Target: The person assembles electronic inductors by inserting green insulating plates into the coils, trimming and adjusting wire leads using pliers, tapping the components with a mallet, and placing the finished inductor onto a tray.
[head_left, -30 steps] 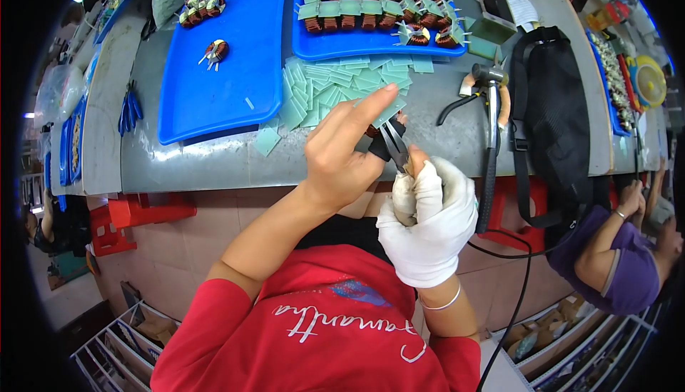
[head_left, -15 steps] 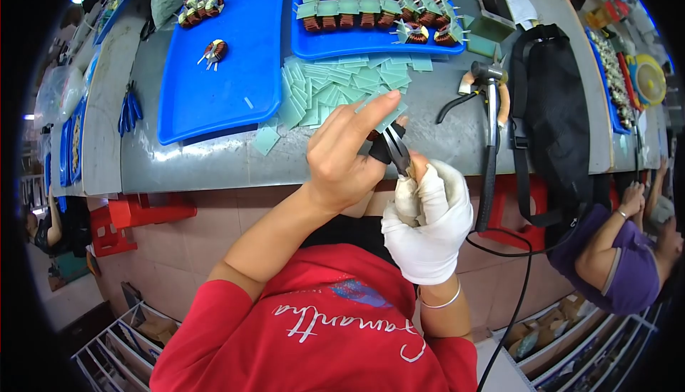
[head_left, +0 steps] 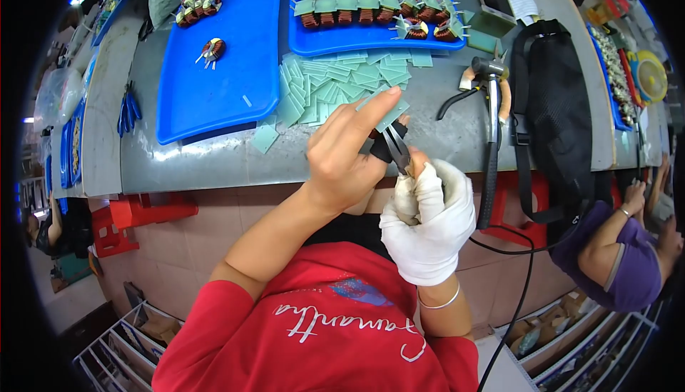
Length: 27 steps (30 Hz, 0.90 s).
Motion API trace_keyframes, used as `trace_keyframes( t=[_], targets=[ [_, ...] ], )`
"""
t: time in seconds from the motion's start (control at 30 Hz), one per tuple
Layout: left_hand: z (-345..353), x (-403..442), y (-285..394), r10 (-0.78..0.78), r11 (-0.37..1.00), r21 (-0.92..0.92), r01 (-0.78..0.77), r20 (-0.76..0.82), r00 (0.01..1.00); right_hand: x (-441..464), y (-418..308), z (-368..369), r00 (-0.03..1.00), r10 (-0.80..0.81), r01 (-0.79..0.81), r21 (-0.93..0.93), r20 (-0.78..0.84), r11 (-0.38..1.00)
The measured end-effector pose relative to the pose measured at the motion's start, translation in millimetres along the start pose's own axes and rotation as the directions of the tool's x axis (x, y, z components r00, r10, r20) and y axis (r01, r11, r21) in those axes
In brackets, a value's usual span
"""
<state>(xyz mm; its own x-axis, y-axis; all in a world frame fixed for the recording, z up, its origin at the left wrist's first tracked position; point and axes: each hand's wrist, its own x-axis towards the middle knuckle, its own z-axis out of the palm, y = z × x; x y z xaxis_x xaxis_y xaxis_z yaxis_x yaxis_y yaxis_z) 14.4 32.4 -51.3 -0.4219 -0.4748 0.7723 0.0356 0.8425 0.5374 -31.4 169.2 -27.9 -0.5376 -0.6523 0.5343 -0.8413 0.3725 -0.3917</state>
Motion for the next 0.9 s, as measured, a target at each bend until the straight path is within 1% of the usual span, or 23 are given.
trace_keyframes(
  t=[0.07, 0.1, 0.17, 0.2, 0.27, 0.4, 0.43, 0.47, 0.5, 0.53, 0.57, 0.6, 0.63, 0.67, 0.7, 0.73, 0.77, 0.8, 0.83, 0.87, 0.9],
  targets=[
    [-0.3, 0.1, 3.1, -0.019, 1.0, 0.004, 0.019, -0.015, 1.0, -2.5, 2.3, 4.7, 0.997, -0.019, 0.024, 0.069, -0.076, 0.997],
    [0.5, -0.6, 2.9, -0.019, 1.0, 0.004, 0.019, -0.016, 1.0, -2.5, 2.3, 4.2, 0.997, -0.019, 0.024, 0.07, -0.075, 0.997],
    [2.4, -3.4, 1.5, -0.003, 1.0, 0.004, 0.004, -0.048, 0.999, -2.5, 1.9, 1.7, 0.999, 0.03, -0.023, 0.197, -0.035, 0.98],
    [2.7, -4.5, 1.2, -0.006, 1.0, 0.005, 0.006, -0.048, 0.999, -2.2, 0.7, -0.2, 0.999, 0.029, -0.022, 0.198, -0.032, 0.98],
    [3.6, -5.9, 0.4, -0.012, 1.0, -0.002, 0.012, -0.034, 0.999, -1.2, -1.2, -3.6, 0.993, 0.105, -0.117, 0.273, 0.059, 0.955],
    [8.2, -6.3, -0.2, -0.022, 0.998, -0.06, 0.019, -0.053, 0.998, -1.8, 4.3, 1.9, 0.993, 0.116, -0.117, 0.253, 0.021, 0.96],
    [5.3, -7.4, 1.4, -0.147, 0.982, -0.118, 0.15, 0.033, 0.989, 3.4, 6.7, -1.3, 0.995, 0.08, -0.09, 0.199, 0.061, 0.976],
    [2.1, -8.0, 3.4, -0.265, 0.945, -0.164, 0.283, 0.124, 0.956, 8.0, 9.3, -4.7, 0.994, 0.045, -0.06, 0.145, 0.104, 0.988],
    [-0.5, -7.5, 6.4, -0.268, 0.944, -0.166, 0.286, 0.124, 0.956, 10.5, 12.8, -7.6, 0.989, 0.038, -0.058, 0.131, 0.146, 0.99],
    [-3.3, -5.0, 9.6, -0.406, 0.845, -0.281, 0.456, 0.219, 0.887, 13.8, 17.2, -11.0, 0.986, 0.013, -0.036, 0.14, 0.166, 0.989],
    [-6.8, -1.6, 11.9, -0.515, 0.701, -0.371, 0.608, 0.326, 0.793, 16.8, 21.7, -15.5, 0.982, -0.015, -0.014, 0.151, 0.187, 0.989],
    [-14.2, 2.9, 11.6, -0.527, 0.604, -0.409, 0.684, 0.439, 0.728, 19.8, 25.2, -21.8, 0.976, -0.024, -0.011, 0.157, 0.218, 0.988],
    [-17.4, 3.7, 9.7, -0.533, 0.601, -0.41, 0.687, 0.435, 0.726, 23.0, 29.5, -27.8, 0.973, -0.055, 0.024, 0.14, 0.225, 0.99],
    [-19.5, 4.4, 7.6, -0.505, 0.537, -0.46, 0.707, 0.496, 0.706, 26.4, 33.3, -33.4, 0.969, -0.087, 0.06, 0.124, 0.232, 0.991],
    [-21.9, 5.4, 6.3, -0.468, 0.469, -0.505, 0.724, 0.554, 0.689, 29.0, 35.0, -39.2, 0.965, -0.075, 0.056, 0.082, 0.251, 0.995],
    [-26.0, 8.8, 7.1, -0.449, 0.446, -0.463, 0.766, 0.624, 0.639, 33.3, 38.0, -43.3, 0.961, -0.133, 0.13, 0.03, 0.241, 0.991],
    [-29.7, 11.6, 7.7, -0.451, 0.445, -0.464, 0.766, 0.624, 0.639, 36.8, 41.7, -46.5, 0.953, -0.191, 0.202, -0.024, 0.234, 0.979],
    [-32.8, 13.9, 8.1, -0.443, 0.422, -0.413, 0.807, 0.683, 0.581, 37.9, 45.5, -48.8, 0.946, -0.22, 0.24, -0.06, 0.236, 0.969],
    [-34.1, 14.7, 8.4, -0.433, 0.399, -0.359, 0.843, 0.737, 0.519, 40.8, 46.4, -51.1, 0.946, -0.22, 0.241, -0.061, 0.238, 0.969],
    [-34.0, 13.8, 8.9, -0.434, 0.397, -0.36, 0.844, 0.737, 0.518, 44.6, 46.3, -53.9, 0.93, -0.264, 0.299, -0.109, 0.257, 0.948],
    [-34.0, 13.1, 9.2, -0.394, 0.437, -0.373, 0.819, 0.739, 0.546, 46.7, 46.5, -55.6, 0.911, -0.306, 0.357, -0.155, 0.277, 0.921]
  ],
)
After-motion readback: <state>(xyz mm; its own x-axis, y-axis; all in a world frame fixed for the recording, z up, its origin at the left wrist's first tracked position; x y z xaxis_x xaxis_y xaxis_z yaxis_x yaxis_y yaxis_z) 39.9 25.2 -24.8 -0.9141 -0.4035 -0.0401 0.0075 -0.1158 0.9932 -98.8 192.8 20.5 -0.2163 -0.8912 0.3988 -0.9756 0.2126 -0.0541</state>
